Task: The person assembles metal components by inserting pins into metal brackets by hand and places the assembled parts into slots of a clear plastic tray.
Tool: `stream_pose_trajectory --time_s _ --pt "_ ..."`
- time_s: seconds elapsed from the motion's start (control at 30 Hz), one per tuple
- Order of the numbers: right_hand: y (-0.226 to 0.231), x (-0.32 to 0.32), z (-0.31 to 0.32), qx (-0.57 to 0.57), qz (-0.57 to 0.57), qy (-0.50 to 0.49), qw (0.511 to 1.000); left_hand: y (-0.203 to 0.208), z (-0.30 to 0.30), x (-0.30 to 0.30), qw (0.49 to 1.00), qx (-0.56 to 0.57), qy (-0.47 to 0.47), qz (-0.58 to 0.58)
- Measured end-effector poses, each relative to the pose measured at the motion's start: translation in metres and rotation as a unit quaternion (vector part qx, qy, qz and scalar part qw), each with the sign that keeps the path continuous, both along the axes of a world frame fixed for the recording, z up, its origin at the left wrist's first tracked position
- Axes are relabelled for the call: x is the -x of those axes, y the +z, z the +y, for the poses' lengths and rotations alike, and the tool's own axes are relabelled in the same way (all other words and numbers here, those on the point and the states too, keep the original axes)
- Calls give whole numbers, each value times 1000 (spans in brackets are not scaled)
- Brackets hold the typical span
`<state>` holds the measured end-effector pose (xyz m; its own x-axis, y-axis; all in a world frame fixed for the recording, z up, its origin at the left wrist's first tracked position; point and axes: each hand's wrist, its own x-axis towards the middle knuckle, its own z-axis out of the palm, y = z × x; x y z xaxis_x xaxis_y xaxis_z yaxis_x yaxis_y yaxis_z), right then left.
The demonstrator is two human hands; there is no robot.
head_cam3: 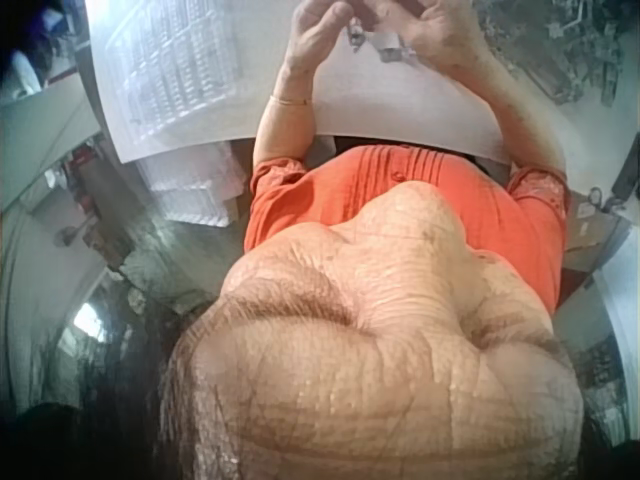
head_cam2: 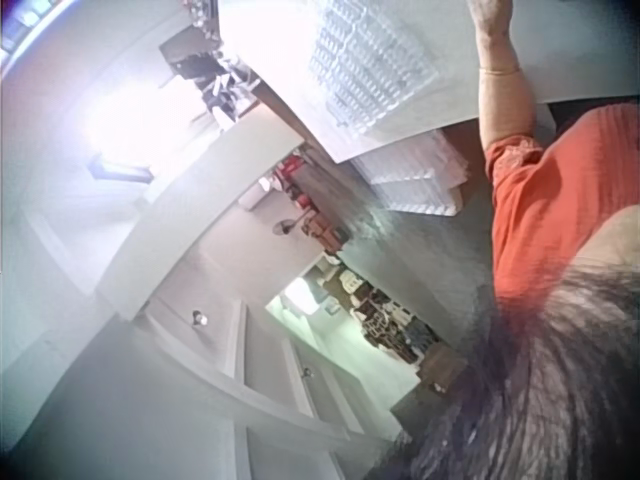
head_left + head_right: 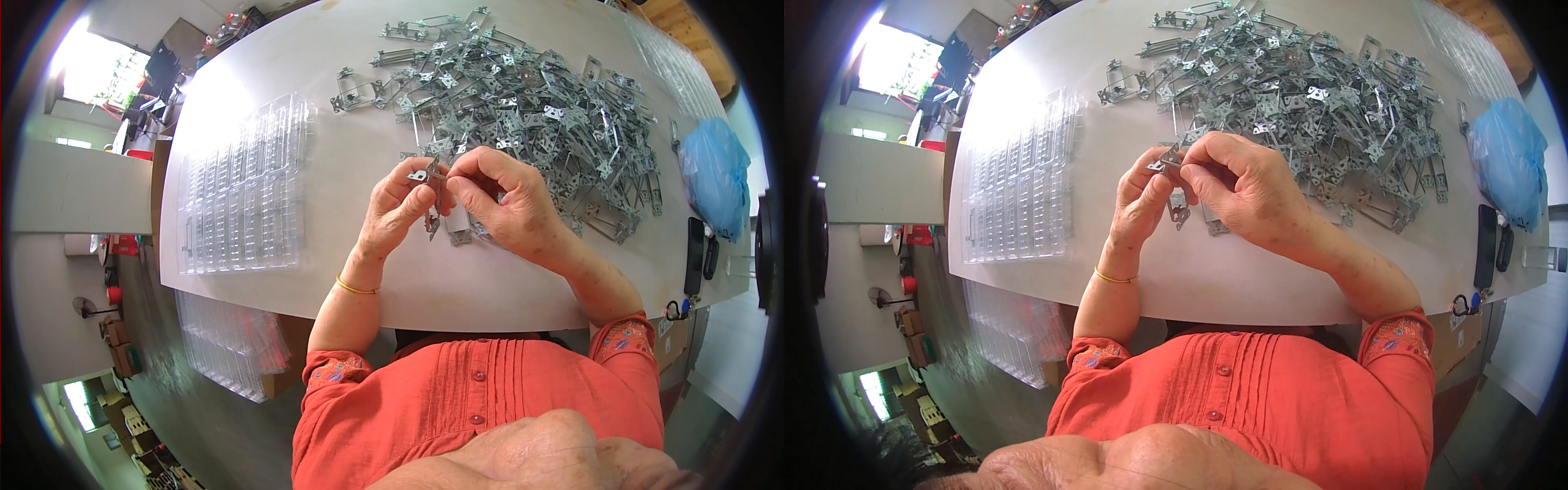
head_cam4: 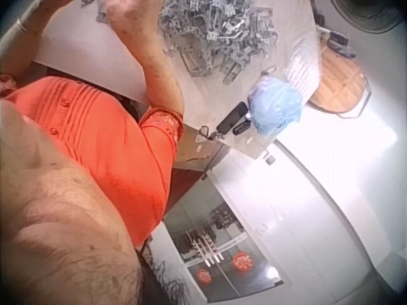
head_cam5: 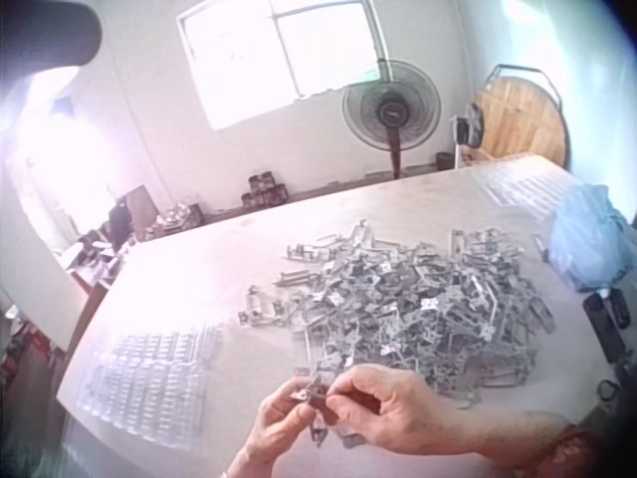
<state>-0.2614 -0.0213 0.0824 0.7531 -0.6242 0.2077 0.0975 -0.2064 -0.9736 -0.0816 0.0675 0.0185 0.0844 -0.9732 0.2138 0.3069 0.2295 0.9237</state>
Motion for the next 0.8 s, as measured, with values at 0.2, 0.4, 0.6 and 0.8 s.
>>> stream_pose_trajectory --time_s 0.2,0.4,0.6,0.8 --pt "8 4 0 79 34 -18 996 1 1 -2 1000 -11 2 -21" --pt "16 7 2 51 77 -20 996 14 6 1 993 -58 26 -98" --pt "6 4 -2 -46 69 33 996 3 5 -2 980 -46 25 -192" --pt "0 7 -6 125 93 -8 988 15 4 6 961 -4 53 -273"
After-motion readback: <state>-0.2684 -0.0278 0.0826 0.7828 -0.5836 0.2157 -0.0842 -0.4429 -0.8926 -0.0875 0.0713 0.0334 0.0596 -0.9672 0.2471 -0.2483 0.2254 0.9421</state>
